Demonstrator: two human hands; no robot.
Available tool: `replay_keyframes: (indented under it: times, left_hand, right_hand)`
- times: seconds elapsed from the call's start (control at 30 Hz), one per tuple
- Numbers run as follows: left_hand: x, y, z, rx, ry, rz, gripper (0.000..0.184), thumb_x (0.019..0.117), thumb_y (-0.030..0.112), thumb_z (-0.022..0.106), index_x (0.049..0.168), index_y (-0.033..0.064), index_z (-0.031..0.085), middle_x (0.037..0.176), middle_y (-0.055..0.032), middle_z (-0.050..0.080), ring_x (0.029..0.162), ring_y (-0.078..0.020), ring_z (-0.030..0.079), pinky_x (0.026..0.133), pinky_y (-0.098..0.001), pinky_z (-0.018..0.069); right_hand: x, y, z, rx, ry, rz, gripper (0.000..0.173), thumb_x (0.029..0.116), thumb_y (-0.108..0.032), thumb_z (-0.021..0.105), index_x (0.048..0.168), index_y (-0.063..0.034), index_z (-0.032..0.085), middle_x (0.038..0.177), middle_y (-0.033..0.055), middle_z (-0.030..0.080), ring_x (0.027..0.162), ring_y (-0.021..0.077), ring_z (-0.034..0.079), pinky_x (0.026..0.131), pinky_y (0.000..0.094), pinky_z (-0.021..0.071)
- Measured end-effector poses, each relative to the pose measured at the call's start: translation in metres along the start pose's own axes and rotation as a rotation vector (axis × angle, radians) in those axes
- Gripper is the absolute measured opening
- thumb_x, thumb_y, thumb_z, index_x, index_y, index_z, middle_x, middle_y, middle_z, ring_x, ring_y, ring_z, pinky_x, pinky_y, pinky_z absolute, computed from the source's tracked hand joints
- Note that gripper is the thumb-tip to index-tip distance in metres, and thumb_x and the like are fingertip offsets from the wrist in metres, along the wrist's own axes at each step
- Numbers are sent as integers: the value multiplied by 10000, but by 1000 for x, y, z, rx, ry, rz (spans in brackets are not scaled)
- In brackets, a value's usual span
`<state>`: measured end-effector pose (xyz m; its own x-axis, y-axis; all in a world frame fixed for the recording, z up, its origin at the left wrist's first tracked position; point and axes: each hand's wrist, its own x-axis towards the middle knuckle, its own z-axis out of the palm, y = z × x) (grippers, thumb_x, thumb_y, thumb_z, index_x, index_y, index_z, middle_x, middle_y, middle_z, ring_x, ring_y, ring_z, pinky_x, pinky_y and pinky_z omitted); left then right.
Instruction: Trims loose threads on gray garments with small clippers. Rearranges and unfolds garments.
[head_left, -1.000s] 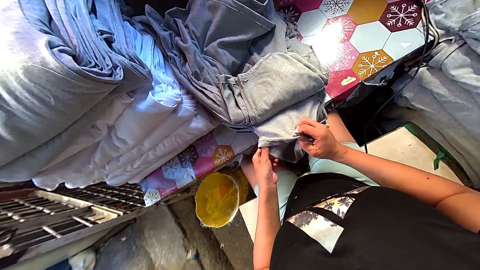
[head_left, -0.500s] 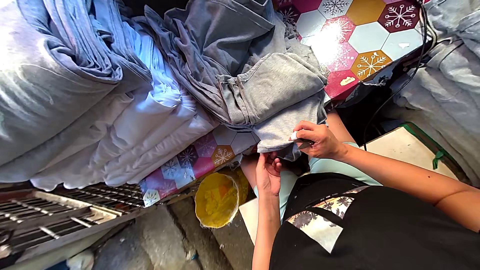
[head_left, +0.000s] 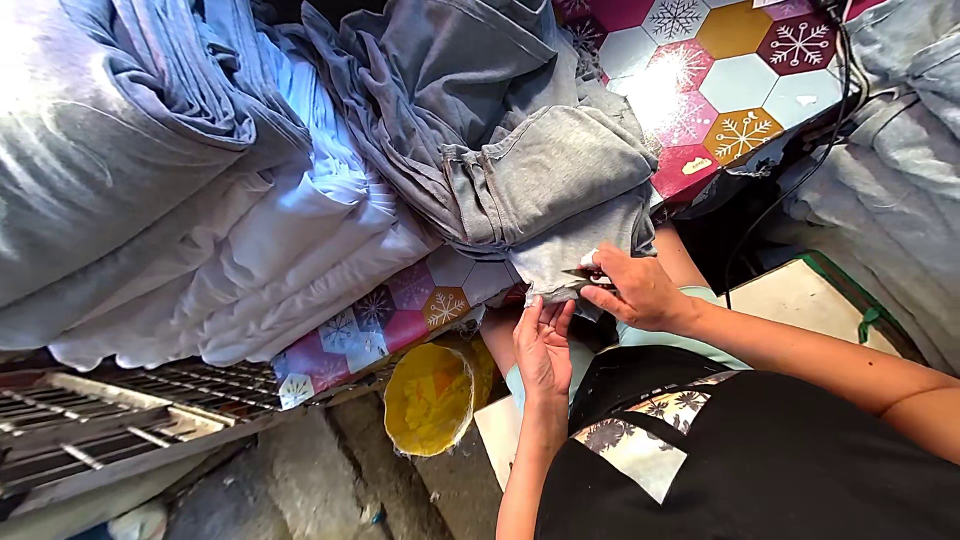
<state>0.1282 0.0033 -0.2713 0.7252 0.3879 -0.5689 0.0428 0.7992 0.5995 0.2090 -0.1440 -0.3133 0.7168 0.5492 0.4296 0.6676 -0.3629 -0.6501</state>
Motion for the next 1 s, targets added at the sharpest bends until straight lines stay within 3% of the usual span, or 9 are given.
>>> replay_keyframes:
  times: [0.1, 0.2, 0.4, 0.73, 0.93, 1.0]
  left_hand:
    - [-2, 1, 4, 15, -6, -24, 318, 1099, 118, 350, 1044, -1, 640, 906, -110, 736, 823, -184, 744, 801, -308, 622]
    - [-3, 2, 6, 27, -10, -48, 312, 1097, 125, 360, 1054, 2, 644, 920, -108, 732, 854, -189, 739, 837, -319, 612]
    - [-5, 1, 8, 30, -7, -77, 310, 1096, 128, 373, 1085, -13, 649, 957, -125, 743, 895, -207, 746, 877, -335, 606]
    - [-4, -1, 6, 50, 0, -43, 291, 1085, 90, 382, 1048, -22, 647, 928, -128, 740, 879, -204, 747, 878, -335, 607]
    - [-2, -3, 4, 56, 15, -49, 290, 1086, 86, 382, 1054, -27, 647, 932, -131, 741, 884, -211, 747, 881, -338, 607]
    - [-3, -4, 5, 85, -4, -54, 309, 1091, 95, 371, 1039, -25, 650, 917, -125, 739, 868, -197, 743, 871, -331, 606]
  right_hand:
    - [-1, -1, 5, -100, 73, -178, 364, 1016, -370, 581, 971, -25, 690, 843, 95, 634, 588, 189, 605, 442, 327, 450]
    - [-2, 0, 8, -125, 122, -222, 332, 1017, -347, 597, 972, -43, 721, 850, 85, 660, 650, 187, 634, 481, 315, 465]
    - [-3, -2, 7, -93, 169, -179, 305, 1009, -304, 620, 977, -26, 742, 890, 100, 699, 720, 192, 677, 525, 320, 508]
    - [-7, -5, 12, -80, 222, -170, 269, 1005, -244, 624, 898, -38, 760, 761, 71, 664, 609, 163, 620, 475, 299, 448]
    - [-7, -4, 14, -69, 206, -109, 295, 997, -286, 631, 885, -27, 720, 765, 78, 630, 577, 170, 592, 443, 304, 426]
    - [-8, -4, 15, -41, 161, -17, 356, 944, -360, 696, 966, -5, 711, 838, 103, 647, 602, 182, 613, 459, 324, 463]
